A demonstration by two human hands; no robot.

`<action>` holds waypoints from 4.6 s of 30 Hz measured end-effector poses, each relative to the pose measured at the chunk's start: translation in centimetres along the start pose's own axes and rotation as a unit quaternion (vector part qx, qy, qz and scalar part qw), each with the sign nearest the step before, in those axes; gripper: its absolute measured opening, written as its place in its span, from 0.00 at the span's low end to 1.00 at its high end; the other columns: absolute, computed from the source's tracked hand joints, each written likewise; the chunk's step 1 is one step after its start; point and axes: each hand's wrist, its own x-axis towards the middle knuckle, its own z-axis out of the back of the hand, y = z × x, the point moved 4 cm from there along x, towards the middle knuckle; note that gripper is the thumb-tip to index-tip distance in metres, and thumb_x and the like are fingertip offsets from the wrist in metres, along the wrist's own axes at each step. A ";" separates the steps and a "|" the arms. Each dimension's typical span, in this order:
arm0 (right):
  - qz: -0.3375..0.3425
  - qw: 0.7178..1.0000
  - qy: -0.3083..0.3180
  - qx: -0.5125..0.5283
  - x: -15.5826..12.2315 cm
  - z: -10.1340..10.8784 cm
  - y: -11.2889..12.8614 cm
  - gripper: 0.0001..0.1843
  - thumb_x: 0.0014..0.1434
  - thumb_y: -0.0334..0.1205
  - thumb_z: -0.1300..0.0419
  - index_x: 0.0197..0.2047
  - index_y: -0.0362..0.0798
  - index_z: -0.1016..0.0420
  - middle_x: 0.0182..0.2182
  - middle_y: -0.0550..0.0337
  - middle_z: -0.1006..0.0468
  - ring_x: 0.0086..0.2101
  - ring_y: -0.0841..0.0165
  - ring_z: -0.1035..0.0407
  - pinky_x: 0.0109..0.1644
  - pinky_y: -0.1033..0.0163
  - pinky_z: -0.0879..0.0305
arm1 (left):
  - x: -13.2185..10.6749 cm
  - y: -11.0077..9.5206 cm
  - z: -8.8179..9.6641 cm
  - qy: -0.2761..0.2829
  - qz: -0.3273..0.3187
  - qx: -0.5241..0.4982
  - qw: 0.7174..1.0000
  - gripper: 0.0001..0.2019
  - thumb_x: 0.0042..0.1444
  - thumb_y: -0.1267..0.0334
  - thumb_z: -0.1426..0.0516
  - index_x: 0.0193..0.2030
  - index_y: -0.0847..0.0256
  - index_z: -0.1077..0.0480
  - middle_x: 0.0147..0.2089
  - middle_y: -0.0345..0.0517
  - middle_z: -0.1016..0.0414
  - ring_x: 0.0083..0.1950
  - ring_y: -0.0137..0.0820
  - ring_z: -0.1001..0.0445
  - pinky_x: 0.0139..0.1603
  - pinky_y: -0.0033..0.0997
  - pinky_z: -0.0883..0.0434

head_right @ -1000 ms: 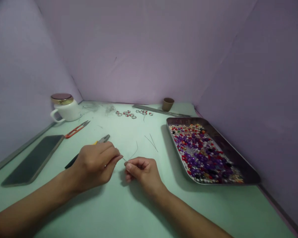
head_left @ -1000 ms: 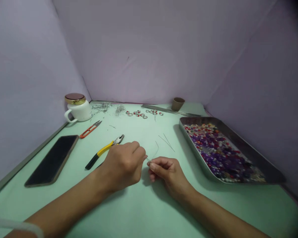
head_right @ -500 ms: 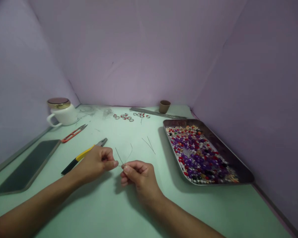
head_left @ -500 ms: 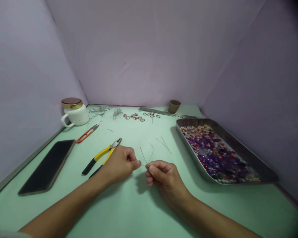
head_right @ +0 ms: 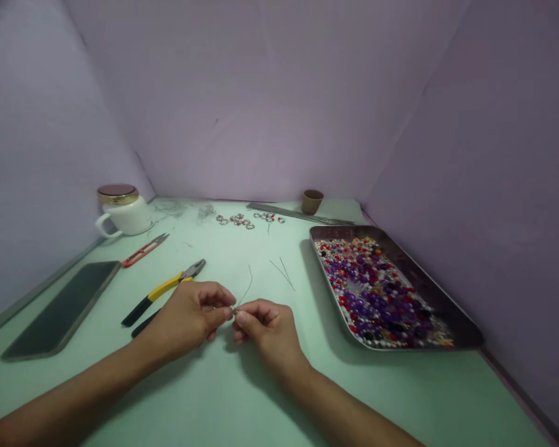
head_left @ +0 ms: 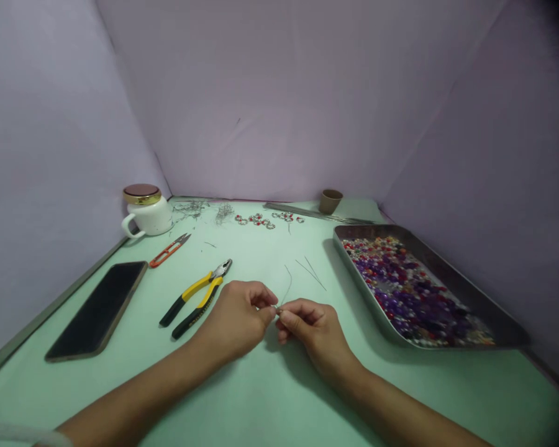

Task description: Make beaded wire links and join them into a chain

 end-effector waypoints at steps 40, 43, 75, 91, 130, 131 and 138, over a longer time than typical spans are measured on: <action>-0.030 0.999 0.030 -0.030 -0.2 -0.2 -0.2 0.10 0.44 0.41 0.38 0.25 0.42 0.26 0.15 0.61 0.27 0.19 0.73 0.34 0.26 0.67 0.36 | 1.2 0.4 0.5 0.068 -0.041 0.012 0.997 0.04 0.38 0.69 0.47 0.22 0.65 0.31 0.17 0.35 0.37 0.19 0.20 0.43 0.18 0.19 0.46; -0.025 1.000 0.015 -0.001 -0.1 -0.1 -0.1 0.10 0.45 0.42 0.38 0.24 0.41 0.27 0.15 0.61 0.27 0.18 0.74 0.34 0.25 0.67 0.36 | 1.1 0.4 0.6 0.086 -0.028 -0.039 0.995 0.04 0.41 0.67 0.46 0.23 0.65 0.31 0.16 0.35 0.37 0.17 0.20 0.42 0.17 0.19 0.45; -0.059 0.988 0.122 0.076 -0.7 -0.7 -0.5 0.11 0.45 0.41 0.36 0.22 0.41 0.29 0.15 0.63 0.28 0.15 0.76 0.34 0.20 0.72 0.39 | 1.2 0.5 0.3 0.099 -0.108 -0.031 0.989 0.04 0.43 0.70 0.46 0.21 0.65 0.37 0.17 0.33 0.41 0.20 0.20 0.46 0.20 0.20 0.47; -0.085 0.986 0.093 0.113 0.2 -0.1 -0.9 0.08 0.42 0.38 0.35 0.23 0.41 0.26 0.15 0.63 0.28 0.15 0.77 0.36 0.20 0.71 0.39 | 2.1 0.8 1.1 0.071 -0.202 -0.060 0.975 0.12 0.47 0.68 0.46 0.41 0.63 0.31 0.43 0.47 0.31 0.25 0.21 0.40 0.25 0.23 0.40; -0.079 0.984 -0.026 0.155 0.4 0.6 -0.5 0.13 0.39 0.42 0.33 0.26 0.42 0.26 0.19 0.61 0.26 0.19 0.75 0.34 0.25 0.68 0.36 | 1.8 1.4 0.8 0.028 -0.033 -0.195 0.980 0.08 0.45 0.62 0.43 0.21 0.65 0.34 0.13 0.33 0.44 0.17 0.19 0.49 0.18 0.22 0.51; -0.075 0.987 -0.017 0.144 0.4 0.6 -0.5 0.13 0.39 0.42 0.33 0.26 0.42 0.26 0.19 0.61 0.26 0.19 0.75 0.34 0.25 0.67 0.36 | 1.7 1.2 1.0 0.024 -0.042 -0.187 0.981 0.08 0.45 0.62 0.43 0.21 0.64 0.34 0.14 0.33 0.43 0.17 0.19 0.49 0.18 0.22 0.51; -0.059 0.998 0.014 -0.001 0.2 0.2 -0.7 0.11 0.45 0.42 0.37 0.24 0.42 0.27 0.16 0.63 0.30 0.17 0.75 0.38 0.23 0.67 0.40 | 0.1 -0.9 1.8 -0.072 -0.121 -0.032 0.990 0.08 0.47 0.66 0.46 0.20 0.63 0.32 0.14 0.35 0.39 0.18 0.21 0.43 0.19 0.22 0.45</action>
